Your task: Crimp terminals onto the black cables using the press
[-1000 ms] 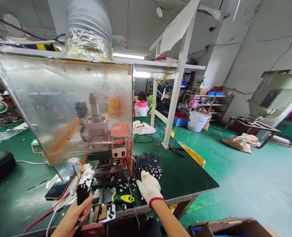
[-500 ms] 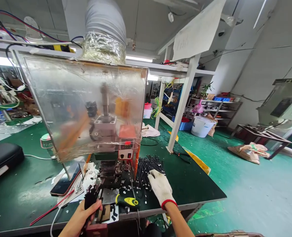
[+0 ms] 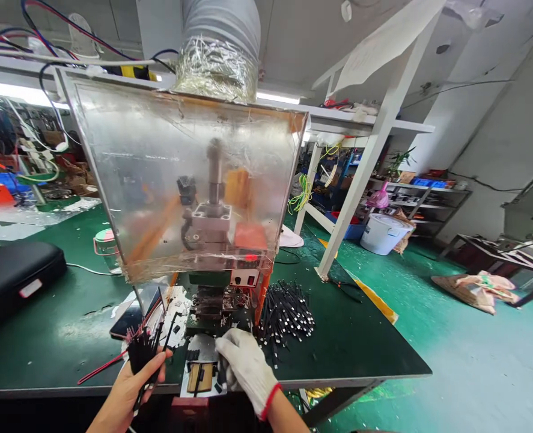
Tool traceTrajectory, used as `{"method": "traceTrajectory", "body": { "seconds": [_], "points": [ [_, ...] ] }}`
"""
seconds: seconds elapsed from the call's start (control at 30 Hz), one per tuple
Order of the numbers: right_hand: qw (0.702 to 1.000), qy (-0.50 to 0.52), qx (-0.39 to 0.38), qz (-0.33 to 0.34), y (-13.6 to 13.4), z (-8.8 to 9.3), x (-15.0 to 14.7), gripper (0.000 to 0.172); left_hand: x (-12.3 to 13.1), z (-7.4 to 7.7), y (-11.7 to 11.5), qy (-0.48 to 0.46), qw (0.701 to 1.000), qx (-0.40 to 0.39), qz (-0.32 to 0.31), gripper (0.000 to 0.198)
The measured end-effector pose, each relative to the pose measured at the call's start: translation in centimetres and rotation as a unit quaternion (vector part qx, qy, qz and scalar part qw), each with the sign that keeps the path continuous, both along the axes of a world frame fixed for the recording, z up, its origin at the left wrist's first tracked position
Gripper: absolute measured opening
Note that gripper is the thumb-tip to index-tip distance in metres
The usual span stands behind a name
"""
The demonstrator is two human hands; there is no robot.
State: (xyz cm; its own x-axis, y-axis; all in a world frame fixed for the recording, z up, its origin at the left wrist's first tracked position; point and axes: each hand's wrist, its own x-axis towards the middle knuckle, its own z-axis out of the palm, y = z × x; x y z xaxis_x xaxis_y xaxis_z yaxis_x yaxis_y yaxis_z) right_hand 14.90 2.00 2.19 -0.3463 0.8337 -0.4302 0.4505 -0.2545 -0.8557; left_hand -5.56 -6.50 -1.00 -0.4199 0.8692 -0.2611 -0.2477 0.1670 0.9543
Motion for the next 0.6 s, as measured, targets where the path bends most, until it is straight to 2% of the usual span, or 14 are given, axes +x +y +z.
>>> {"method": "traceTrajectory", "body": {
  "seconds": [0.1, 0.2, 0.33, 0.6],
  "points": [
    [0.999, 0.028, -0.013, -0.032, 0.9, -0.9, -2.9, 0.019, -0.2, -0.2, -0.3, -0.014, 1.000, -0.006, 0.007, 0.061],
    [0.997, 0.041, -0.022, -0.058, 1.6, -1.3, -4.3, 0.019, -0.6, -0.2, -0.7, -0.027, 0.999, -0.018, 0.002, 0.062],
    [0.995, 0.063, -0.033, -0.074, 2.0, -1.4, -4.7, 0.020, -0.8, -0.4, -1.1, -0.042, 0.999, -0.030, 0.000, 0.063],
    [0.991, 0.102, -0.032, -0.076, 2.2, -2.3, -4.9, 0.025, -0.5, -0.3, -1.4, -0.058, 0.998, -0.023, -0.006, 0.054]
  ]
}}
